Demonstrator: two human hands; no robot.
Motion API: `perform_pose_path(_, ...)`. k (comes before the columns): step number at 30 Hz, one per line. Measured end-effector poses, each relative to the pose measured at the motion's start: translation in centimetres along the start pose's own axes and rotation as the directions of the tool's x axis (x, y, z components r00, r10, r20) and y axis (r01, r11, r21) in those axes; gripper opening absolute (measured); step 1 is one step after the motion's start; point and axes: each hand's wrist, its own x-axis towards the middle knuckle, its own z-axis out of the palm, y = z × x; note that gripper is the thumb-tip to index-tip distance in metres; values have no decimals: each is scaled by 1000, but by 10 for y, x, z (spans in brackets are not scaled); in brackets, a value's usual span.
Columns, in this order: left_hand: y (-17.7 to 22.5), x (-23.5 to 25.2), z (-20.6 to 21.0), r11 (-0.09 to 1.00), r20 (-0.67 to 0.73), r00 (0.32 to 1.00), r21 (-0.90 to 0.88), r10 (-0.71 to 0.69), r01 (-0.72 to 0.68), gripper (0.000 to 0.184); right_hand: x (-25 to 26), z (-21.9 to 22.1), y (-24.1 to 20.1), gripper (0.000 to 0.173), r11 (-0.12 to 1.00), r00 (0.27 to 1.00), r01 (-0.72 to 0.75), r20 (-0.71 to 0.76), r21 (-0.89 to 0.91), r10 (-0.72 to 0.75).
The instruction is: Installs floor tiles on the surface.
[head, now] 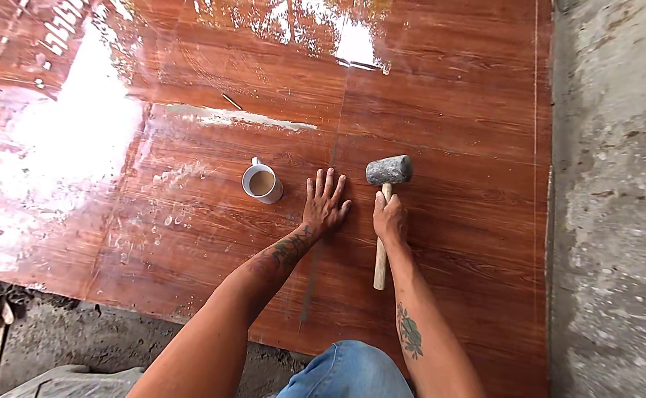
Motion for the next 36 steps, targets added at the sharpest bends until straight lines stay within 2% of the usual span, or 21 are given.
perform_pose_path(7, -3, 11, -1, 1000, 0, 1000, -10, -11, 11, 74, -6, 5, -1, 51, 999, 998, 28, -53, -43, -30)
perform_pose_path(11, -28, 65, 4, 994, -67, 992, -15, -107, 106, 71, -4, 8, 0, 50, 997, 997, 18, -75, -69, -23)
perform_pose_path(14, -47, 107, -3, 989, -45, 988, 6, -148, 148, 70, -3, 10, -1, 50, 997, 996, 7, -90, -81, -14)
perform_pose_path(17, -54, 121, -10, 986, -27, 986, -16, -164, 163, 69, -2, 11, -1, 50, 996, 995, -4, -95, -89, -4)
perform_pose_path(26, -47, 122, -3, 969, -121, 961, -21, -247, 247, 72, -4, 11, 1, 48, 996, 992, 19, -126, -88, -30)
perform_pose_path(30, -41, 116, -3, 966, -82, 963, -60, -257, 252, 65, -5, 10, 1, 48, 995, 992, 15, -121, -100, -27)
perform_pose_path(36, -18, 42, -4, 979, -52, 987, -149, -150, 141, 64, -7, 9, 1, 48, 997, 993, 32, -108, -75, -40)
